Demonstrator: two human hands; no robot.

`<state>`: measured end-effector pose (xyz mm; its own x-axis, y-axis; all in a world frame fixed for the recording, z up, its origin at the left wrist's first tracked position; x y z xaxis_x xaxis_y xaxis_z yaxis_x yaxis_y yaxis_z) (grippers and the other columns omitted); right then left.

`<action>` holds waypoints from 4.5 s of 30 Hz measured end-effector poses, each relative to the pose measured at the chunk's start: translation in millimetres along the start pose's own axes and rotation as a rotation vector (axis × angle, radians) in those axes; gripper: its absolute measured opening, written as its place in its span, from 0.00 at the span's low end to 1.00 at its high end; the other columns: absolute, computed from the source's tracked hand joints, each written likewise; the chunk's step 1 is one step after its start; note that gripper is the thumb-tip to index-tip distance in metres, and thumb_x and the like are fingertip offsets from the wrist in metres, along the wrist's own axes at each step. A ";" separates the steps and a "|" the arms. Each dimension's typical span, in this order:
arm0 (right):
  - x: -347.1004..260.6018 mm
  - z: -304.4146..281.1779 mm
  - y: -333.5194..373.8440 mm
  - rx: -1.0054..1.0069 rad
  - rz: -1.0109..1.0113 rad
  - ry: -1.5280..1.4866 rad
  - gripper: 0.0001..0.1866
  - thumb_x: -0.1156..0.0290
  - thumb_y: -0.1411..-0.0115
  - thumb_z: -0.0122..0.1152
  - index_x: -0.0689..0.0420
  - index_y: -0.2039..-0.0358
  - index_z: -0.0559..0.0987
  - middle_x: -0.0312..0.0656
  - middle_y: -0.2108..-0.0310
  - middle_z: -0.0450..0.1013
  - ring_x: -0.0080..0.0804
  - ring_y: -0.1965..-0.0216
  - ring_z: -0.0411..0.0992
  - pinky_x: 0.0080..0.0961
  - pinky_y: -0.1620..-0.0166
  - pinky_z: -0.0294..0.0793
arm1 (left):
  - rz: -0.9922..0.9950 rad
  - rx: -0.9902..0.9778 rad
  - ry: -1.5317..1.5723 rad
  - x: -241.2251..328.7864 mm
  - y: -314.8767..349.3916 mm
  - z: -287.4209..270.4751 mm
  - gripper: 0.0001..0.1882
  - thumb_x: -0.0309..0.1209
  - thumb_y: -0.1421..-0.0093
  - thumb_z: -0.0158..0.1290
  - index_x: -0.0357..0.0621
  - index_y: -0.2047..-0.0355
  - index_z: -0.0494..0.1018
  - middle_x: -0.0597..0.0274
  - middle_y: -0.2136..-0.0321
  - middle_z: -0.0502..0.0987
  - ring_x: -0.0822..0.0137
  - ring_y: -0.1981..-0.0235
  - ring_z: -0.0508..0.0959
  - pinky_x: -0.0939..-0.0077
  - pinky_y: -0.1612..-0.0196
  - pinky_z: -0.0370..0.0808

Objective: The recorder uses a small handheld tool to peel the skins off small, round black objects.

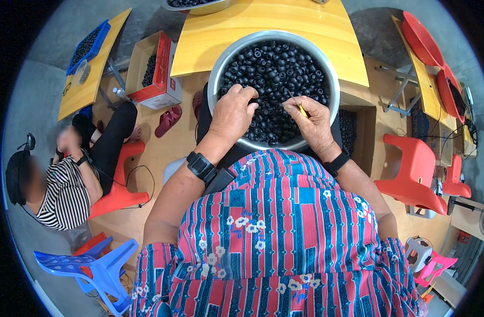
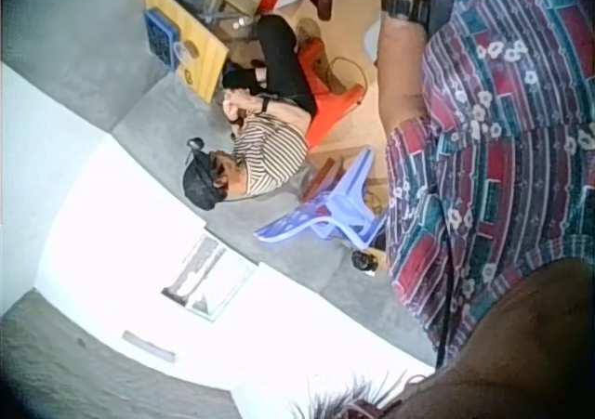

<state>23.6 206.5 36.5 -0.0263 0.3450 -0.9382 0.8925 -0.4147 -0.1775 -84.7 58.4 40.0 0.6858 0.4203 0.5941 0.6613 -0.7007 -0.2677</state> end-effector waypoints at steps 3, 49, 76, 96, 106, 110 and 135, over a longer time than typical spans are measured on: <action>0.8 0.2 -0.3 -0.024 0.007 0.050 0.07 0.74 0.45 0.66 0.62 0.66 0.81 0.41 0.68 0.78 0.24 0.65 0.76 0.21 0.59 0.73 | 0.053 0.026 0.006 2.2 -1.7 0.0 0.10 0.26 0.48 0.59 0.42 0.64 0.74 0.55 0.73 0.71 0.54 0.71 0.74 0.64 0.65 0.72; -14.0 14.5 4.9 -0.210 -0.133 0.047 0.17 0.75 0.48 0.67 0.59 0.56 0.79 0.46 0.63 0.78 0.33 0.62 0.77 0.23 0.58 0.74 | -0.495 -0.447 1.581 5.9 36.7 58.4 0.10 0.31 0.36 0.54 0.41 0.57 0.69 0.74 0.72 0.67 0.84 0.78 0.61 0.90 0.78 0.58; -27.0 19.5 5.3 -0.276 -0.209 0.312 0.11 0.62 0.42 0.60 0.57 0.69 0.78 0.45 0.75 0.72 0.46 0.72 0.72 0.35 0.68 0.71 | -0.458 -0.398 1.717 2.4 40.3 59.1 0.11 0.38 0.30 0.43 0.46 0.56 0.66 0.70 0.72 0.64 0.81 0.76 0.60 0.89 0.74 0.59; -27.8 21.5 4.7 -0.299 -0.253 0.335 0.09 0.68 0.42 0.62 0.62 0.66 0.77 0.42 0.75 0.70 0.32 0.75 0.70 0.26 0.71 0.68 | -0.470 -0.403 1.770 2.0 40.0 58.4 0.09 0.36 0.31 0.43 0.46 0.56 0.66 0.69 0.71 0.65 0.80 0.75 0.61 0.89 0.74 0.59; -26.4 20.5 4.1 -0.286 -0.224 0.321 0.10 0.68 0.42 0.62 0.62 0.66 0.78 0.42 0.75 0.71 0.32 0.75 0.70 0.26 0.71 0.69 | -0.452 -0.418 1.772 -1.1 40.0 59.1 0.11 0.36 0.31 0.43 0.44 0.54 0.66 0.68 0.72 0.66 0.78 0.75 0.62 0.85 0.72 0.61; -30.1 21.1 4.7 -0.291 -0.257 0.332 0.09 0.69 0.42 0.62 0.62 0.66 0.78 0.42 0.76 0.70 0.32 0.75 0.69 0.26 0.71 0.68 | -0.456 -0.422 1.764 -1.0 41.3 60.4 0.11 0.36 0.30 0.43 0.44 0.55 0.66 0.69 0.72 0.66 0.78 0.75 0.62 0.86 0.73 0.60; 1.6 7.4 -3.5 -0.097 0.006 0.187 0.11 0.67 0.40 0.58 0.63 0.68 0.77 0.49 0.75 0.73 0.41 0.72 0.72 0.29 0.65 0.70 | -0.447 -0.493 1.775 12.6 40.8 52.8 0.11 0.38 0.30 0.43 0.44 0.58 0.65 0.70 0.72 0.64 0.79 0.75 0.60 0.87 0.72 0.60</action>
<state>17.1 202.2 33.5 0.0551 0.4964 -0.8663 0.9317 -0.3375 -0.1341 -33.0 65.5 -3.5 -0.7627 -0.1798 0.6212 0.3237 -0.9377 0.1260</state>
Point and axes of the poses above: each hand's wrist, its own y-axis away from the middle knuckle, its own z-axis out of the palm, x = y × z, the point moved 7 cm from there along -y, towards the middle knuckle
